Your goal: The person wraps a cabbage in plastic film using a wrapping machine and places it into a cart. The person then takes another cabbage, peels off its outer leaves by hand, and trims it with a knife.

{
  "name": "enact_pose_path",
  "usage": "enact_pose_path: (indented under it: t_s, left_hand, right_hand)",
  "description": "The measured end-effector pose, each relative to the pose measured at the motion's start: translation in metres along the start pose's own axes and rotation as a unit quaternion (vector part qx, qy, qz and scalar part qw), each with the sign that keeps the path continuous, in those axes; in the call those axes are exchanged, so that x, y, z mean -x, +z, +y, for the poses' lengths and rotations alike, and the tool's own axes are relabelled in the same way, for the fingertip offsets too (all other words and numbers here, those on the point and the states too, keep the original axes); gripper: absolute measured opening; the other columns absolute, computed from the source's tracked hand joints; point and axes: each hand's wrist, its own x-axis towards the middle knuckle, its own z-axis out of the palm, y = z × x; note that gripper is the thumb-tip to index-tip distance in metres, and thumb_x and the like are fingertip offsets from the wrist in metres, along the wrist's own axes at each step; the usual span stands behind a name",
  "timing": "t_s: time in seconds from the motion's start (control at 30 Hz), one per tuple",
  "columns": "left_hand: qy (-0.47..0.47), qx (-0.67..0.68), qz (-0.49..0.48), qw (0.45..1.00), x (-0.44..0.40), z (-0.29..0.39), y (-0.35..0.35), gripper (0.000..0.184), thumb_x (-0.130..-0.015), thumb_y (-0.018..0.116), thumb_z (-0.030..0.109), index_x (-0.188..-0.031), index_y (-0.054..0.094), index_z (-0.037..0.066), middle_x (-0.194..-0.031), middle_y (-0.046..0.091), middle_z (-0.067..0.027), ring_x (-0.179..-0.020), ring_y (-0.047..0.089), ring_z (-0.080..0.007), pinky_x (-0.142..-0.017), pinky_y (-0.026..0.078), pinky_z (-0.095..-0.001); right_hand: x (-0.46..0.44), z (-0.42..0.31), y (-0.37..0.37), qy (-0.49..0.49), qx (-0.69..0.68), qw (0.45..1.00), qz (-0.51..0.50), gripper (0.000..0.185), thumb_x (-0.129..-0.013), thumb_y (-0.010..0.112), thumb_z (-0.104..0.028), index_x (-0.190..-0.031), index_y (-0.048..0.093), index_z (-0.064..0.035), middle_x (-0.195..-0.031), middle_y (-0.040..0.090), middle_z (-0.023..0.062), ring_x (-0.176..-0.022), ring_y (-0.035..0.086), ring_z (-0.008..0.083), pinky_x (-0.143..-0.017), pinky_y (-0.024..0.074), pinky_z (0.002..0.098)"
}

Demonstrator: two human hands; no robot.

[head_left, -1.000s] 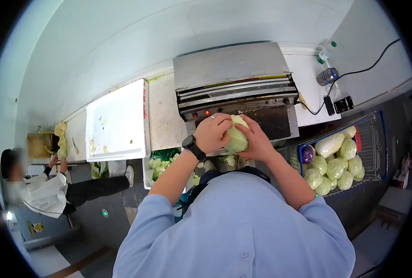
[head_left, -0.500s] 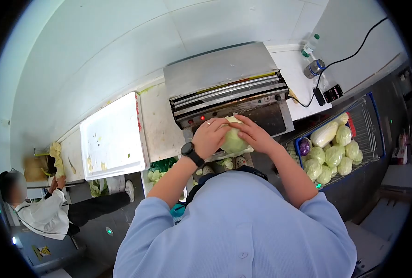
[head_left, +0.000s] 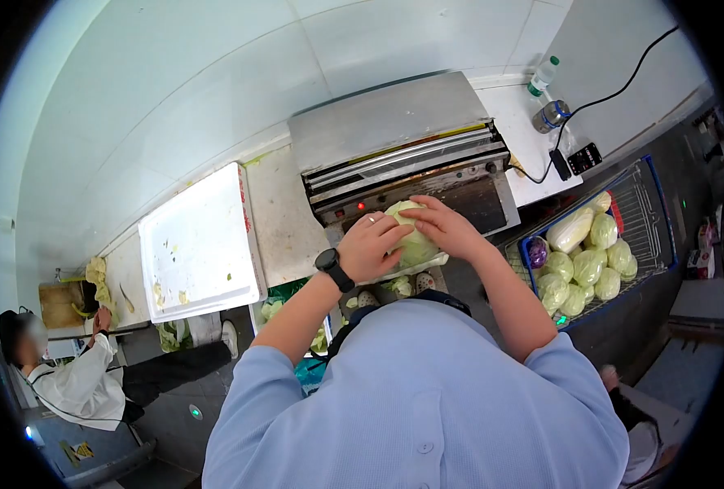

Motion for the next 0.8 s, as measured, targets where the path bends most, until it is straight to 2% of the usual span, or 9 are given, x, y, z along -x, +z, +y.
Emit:
enact_pose_path:
  t_s: [0.13,0.23,0.33,0.43,0.53,0.63,0.73,0.8]
  left_hand:
    - [0.008,-0.022,-0.027,0.999,0.006,-0.007,0.003,0.023,-0.077,0.071,0.009,-0.099,0.064,0.009,-0.102,0.062,-0.0063,-0.098,0.062,-0.0273,-0.091,0.05,-0.0388]
    - [0.08,-0.026,0.04,0.996,0.01,-0.007,0.002,0.022,-0.078,0.073,0.004,-0.097,0.064,0.009,-0.104,0.064,-0.0065,-0.098,0.062,-0.027,-0.092,0.051,-0.0404]
    - [0.1,-0.032,-0.001,0.994,0.018,-0.008,0.006,0.022,-0.076,0.073,0.005,-0.096,0.063,0.009,-0.107,0.064,-0.0055,-0.1,0.062,-0.0266,-0.093,0.051,-0.0406]
    - [0.078,-0.021,0.005,0.997,0.014,0.003,0.003,0.023,-0.075,0.073,0.006,-0.095,0.063,0.01,-0.104,0.063,-0.0051,-0.098,0.062,-0.0267,-0.091,0.051,-0.0412]
    - [0.069,-0.011,-0.031,0.997,0.015,0.002,0.012,0.027,-0.072,0.074,0.007,-0.097,0.063,0.01,-0.099,0.06,-0.005,-0.096,0.062,-0.027,-0.089,0.051,-0.0405]
    - [0.048,-0.012,-0.065,0.997,0.027,0.004,0.013,0.028,-0.07,0.073,0.005,-0.096,0.065,0.009,-0.095,0.058,-0.0054,-0.093,0.062,-0.0273,-0.083,0.053,-0.0392]
    - [0.035,0.015,-0.045,0.998,0.05,0.003,0.01,0.03,-0.067,0.071,0.001,-0.096,0.066,0.009,-0.096,0.059,-0.0056,-0.093,0.062,-0.0277,-0.078,0.054,-0.0381]
    - [0.015,0.023,-0.034,0.999,0.069,-0.001,0.014,0.03,-0.067,0.071,0.0,-0.096,0.067,0.008,-0.096,0.06,-0.0059,-0.092,0.062,-0.0278,-0.075,0.054,-0.0381]
  right_hand:
    - [-0.001,-0.004,0.002,0.004,0.004,1.0,0.014,0.036,-0.102,0.052,-0.022,-0.137,0.064,-0.0237,-0.151,0.047,0.0092,-0.12,0.062,0.0309,-0.102,0.0496,0.0406]
    - [0.0,-0.006,0.004,0.024,-0.002,1.0,0.017,0.037,-0.103,0.051,-0.022,-0.137,0.063,-0.0238,-0.152,0.047,0.0092,-0.12,0.062,0.0312,-0.102,0.0496,0.0405]
    - [-0.003,0.0,0.007,0.021,-0.01,0.999,0.034,0.038,-0.1,0.059,-0.029,-0.137,0.063,-0.0242,-0.153,0.046,0.0088,-0.121,0.062,0.0316,-0.101,0.0503,0.0407]
    - [0.001,-0.011,0.006,0.024,0.018,0.999,0.044,0.046,-0.094,0.068,-0.037,-0.137,0.062,-0.0248,-0.155,0.045,0.0084,-0.122,0.062,0.0319,-0.101,0.0511,0.0412]
    - [-0.001,-0.006,0.009,0.022,0.022,0.998,0.047,0.054,-0.088,0.075,-0.043,-0.137,0.062,-0.0249,-0.155,0.044,0.008,-0.123,0.061,0.0321,-0.1,0.0514,0.0412]
    - [-0.002,-0.004,0.01,0.033,0.01,0.998,0.048,0.053,-0.089,0.074,-0.041,-0.137,0.062,-0.0251,-0.155,0.044,0.0085,-0.125,0.06,0.0322,-0.101,0.0512,0.041]
    - [-0.001,-0.002,0.011,0.045,-0.028,0.997,0.063,0.052,-0.089,0.074,-0.041,-0.137,0.062,-0.0242,-0.155,0.044,0.0099,-0.129,0.057,0.0327,-0.102,0.0501,0.0407]
    - [-0.001,-0.007,0.01,0.045,-0.031,0.996,0.067,0.051,-0.091,0.074,-0.031,-0.138,0.061,-0.0192,-0.154,0.045,0.0127,-0.134,0.052,0.0318,-0.106,0.0465,0.0399]
